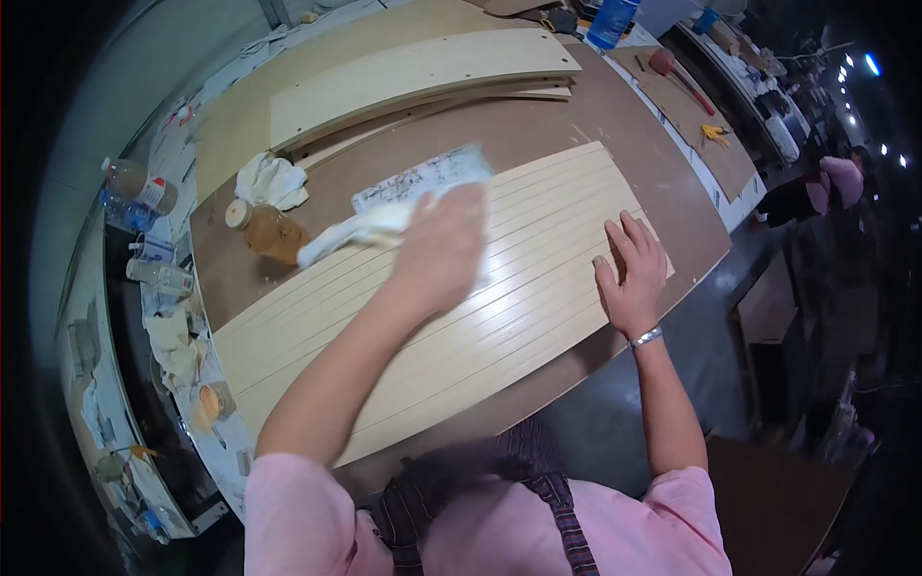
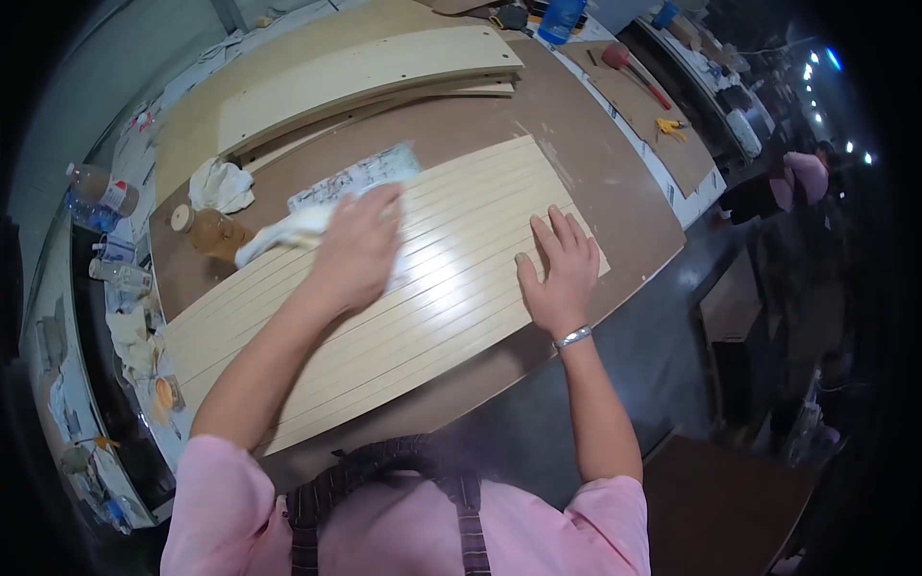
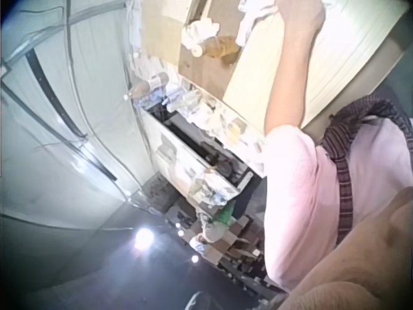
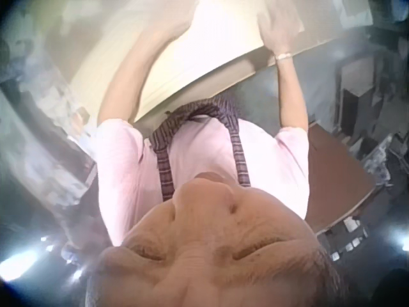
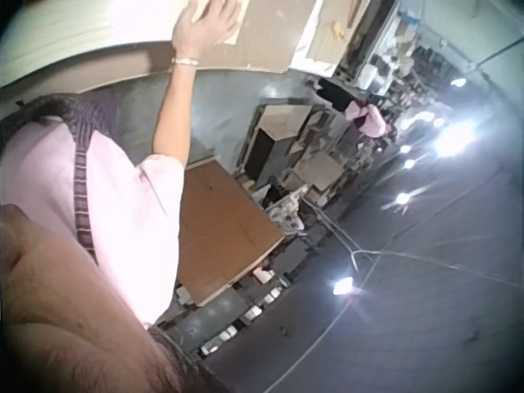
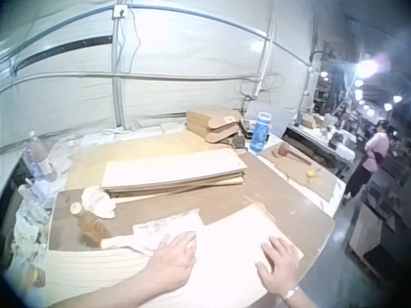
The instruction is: The person scrapes residue from a slatted wooden panel and then applies a liquid from a bottle to a cloth to wipe the surface and edges.
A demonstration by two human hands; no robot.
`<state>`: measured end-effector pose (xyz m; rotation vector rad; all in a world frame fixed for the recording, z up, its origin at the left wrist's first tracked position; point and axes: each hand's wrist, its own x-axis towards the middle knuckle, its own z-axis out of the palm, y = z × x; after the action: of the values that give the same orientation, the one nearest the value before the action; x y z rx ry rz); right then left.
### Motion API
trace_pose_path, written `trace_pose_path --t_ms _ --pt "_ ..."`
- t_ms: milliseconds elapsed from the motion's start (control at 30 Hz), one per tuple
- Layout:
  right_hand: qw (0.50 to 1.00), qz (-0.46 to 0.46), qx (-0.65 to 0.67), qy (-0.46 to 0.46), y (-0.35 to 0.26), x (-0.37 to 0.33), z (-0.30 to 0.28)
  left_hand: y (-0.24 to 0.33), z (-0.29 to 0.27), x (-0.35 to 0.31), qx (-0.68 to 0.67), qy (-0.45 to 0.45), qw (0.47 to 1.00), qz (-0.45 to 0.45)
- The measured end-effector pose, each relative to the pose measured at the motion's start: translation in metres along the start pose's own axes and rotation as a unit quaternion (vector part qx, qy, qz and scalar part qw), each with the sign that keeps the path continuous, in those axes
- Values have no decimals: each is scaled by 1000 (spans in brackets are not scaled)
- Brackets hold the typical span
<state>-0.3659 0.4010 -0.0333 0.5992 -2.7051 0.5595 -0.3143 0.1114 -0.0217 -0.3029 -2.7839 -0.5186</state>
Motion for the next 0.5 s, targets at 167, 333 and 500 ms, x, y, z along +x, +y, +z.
trace_pose_path --t_ms 167,333,500 --pt "1000 -6 25 -8 -1 5 1 12 10 52 10 -60 998 25" --pt "1000 -12 -8 -13 11 -4 -9 -51 -55 -86 72 -35 997 -21" --pt "998 -17 -35 -40 -1 0 -8 -77 -104 -157 59 -30 986 -152"
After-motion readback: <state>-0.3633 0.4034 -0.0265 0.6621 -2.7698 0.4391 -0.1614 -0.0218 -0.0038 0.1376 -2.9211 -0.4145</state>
